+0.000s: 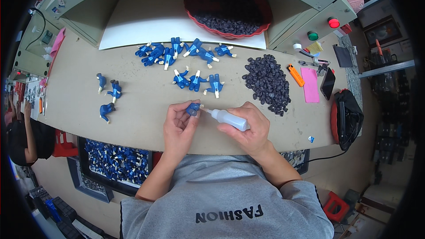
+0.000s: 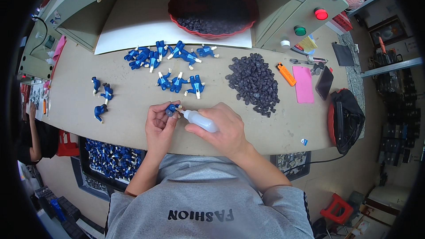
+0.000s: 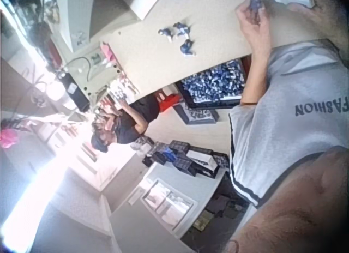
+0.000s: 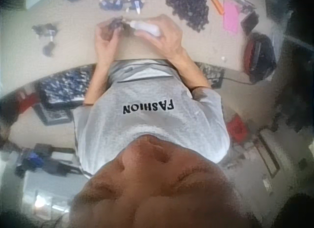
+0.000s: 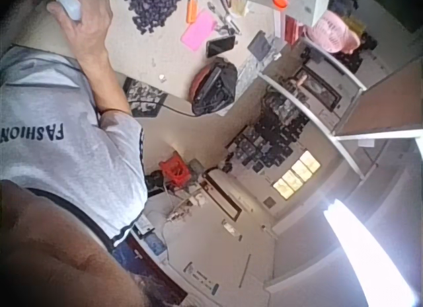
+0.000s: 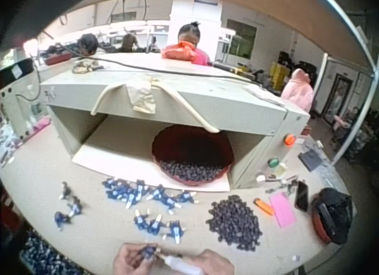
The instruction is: The person applies glue from a bottle to small white plastic components to join them to blue plastic toy parts.
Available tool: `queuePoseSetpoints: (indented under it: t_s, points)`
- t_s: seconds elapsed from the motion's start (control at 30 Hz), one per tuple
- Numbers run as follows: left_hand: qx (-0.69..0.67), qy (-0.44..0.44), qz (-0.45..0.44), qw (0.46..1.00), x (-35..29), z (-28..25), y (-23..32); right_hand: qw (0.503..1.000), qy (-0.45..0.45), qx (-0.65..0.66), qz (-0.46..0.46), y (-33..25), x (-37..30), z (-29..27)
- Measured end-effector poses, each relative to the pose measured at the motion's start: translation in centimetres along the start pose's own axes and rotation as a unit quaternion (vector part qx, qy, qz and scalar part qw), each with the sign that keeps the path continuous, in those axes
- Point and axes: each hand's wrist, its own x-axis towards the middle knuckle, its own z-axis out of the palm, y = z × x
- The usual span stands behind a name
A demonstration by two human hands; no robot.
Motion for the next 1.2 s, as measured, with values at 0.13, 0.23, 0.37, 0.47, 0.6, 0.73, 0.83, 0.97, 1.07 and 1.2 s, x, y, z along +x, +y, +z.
queuePoseSetpoints:
  t_s: [0.13, 0.23, 0.37, 0.47, 0.6, 0.73, 0.83, 0.97, 1.07, 1.2]
  points:
    - [-0.008, 0.000, 0.001, 1.000, 0.0, 0.0, -0.1, 1.000, -0.002, -0.009, 0.004, -0.1, -0.1, -0.1]
    - [-0.003, -0.004, 0.019, 1.000, 0.0, -0.1, -0.1, 1.000, 0.002, -0.010, -0.002, -0.1, -0.1, -0.2]
    - [0.001, -0.018, 0.003, 1.000, 0.1, -0.4, -0.1, 1.000, 0.001, 0.004, 0.004, -0.1, -0.2, -0.4]
    - [-0.002, -0.017, 0.009, 1.000, 0.1, -0.3, -0.2, 1.000, -0.004, 0.011, 0.006, 0.0, -0.3, -0.4]
    - [0.000, -0.006, 0.020, 1.000, 0.1, -0.2, -0.2, 1.000, -0.009, 0.011, 0.014, 0.0, -0.2, -0.4]
    - [0.004, -0.007, 0.020, 1.000, 0.1, 0.0, -0.1, 1.000, -0.011, 0.009, 0.004, 0.0, -0.1, -0.4]
    - [0.005, -0.015, 0.008, 1.000, 0.1, -0.2, 0.0, 0.999, -0.018, 0.024, 0.036, 0.1, -0.3, -0.8]
    - [0.003, -0.008, 0.006, 1.000, 0.1, -0.3, -0.1, 0.980, 0.017, 0.143, 0.134, 0.8, -1.0, -1.2]
    - [-0.010, -0.001, 0.019, 1.000, 0.2, -0.2, -0.2, 0.945, -0.024, 0.202, 0.256, 2.0, -1.0, -1.6]
    - [-0.008, 0.007, 0.020, 1.000, 0.1, -0.3, 0.0, 0.934, -0.112, 0.096, 0.325, 2.6, -0.4, -1.9]
